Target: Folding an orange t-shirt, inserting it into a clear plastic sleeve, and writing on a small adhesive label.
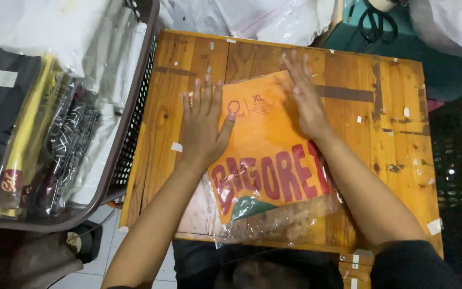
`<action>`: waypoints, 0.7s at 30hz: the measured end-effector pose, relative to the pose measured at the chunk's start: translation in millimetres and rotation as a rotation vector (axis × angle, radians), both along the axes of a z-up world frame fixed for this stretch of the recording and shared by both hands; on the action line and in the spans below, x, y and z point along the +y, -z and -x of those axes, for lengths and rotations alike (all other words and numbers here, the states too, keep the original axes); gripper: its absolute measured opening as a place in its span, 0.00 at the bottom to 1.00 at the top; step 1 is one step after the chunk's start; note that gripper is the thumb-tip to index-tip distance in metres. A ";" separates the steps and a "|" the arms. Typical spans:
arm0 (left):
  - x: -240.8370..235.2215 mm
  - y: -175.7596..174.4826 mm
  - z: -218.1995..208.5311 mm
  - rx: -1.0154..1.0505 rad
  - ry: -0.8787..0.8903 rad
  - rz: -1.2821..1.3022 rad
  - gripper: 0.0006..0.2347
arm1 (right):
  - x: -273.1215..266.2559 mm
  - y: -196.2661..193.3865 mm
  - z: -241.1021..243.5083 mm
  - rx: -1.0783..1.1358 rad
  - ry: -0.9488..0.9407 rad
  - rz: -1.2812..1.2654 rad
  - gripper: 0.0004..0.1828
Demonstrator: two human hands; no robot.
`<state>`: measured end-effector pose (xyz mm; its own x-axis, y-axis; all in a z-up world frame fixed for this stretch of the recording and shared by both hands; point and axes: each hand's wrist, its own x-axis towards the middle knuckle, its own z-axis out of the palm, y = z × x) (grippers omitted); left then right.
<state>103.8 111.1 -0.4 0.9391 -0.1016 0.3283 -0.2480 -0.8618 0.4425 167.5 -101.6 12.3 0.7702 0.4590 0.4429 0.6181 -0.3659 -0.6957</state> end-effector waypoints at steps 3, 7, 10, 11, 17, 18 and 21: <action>-18.1 -12.9 40.1 -0.003 0.064 -0.102 0.25 | -23.5 -9.3 41.2 -0.008 0.080 0.303 0.25; -39.7 -16.9 111.6 -0.065 0.224 -0.084 0.28 | -29.3 -18.2 113.1 0.093 0.096 0.560 0.32; -43.2 -5.1 133.9 -0.010 0.246 -0.175 0.27 | -41.2 1.2 134.2 0.051 0.109 0.787 0.28; -42.4 0.6 134.8 -0.016 0.251 -0.159 0.28 | -43.3 4.2 134.8 0.060 0.120 0.780 0.29; -28.3 -1.3 157.9 -0.047 0.063 0.022 0.28 | -63.9 2.4 143.4 0.153 0.292 0.440 0.27; -24.7 -4.2 164.4 -0.112 -0.104 0.088 0.25 | -70.8 -0.3 146.3 0.174 0.460 0.376 0.27; -8.8 -12.5 176.2 -0.039 -0.302 0.063 0.11 | -75.4 -27.9 151.6 0.492 0.692 0.591 0.21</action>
<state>-72.5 102.3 12.1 0.9103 0.2018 0.3615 -0.0025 -0.8704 0.4923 15.9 -177.0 40.2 0.9832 -0.1113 -0.1446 -0.1618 -0.8983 -0.4084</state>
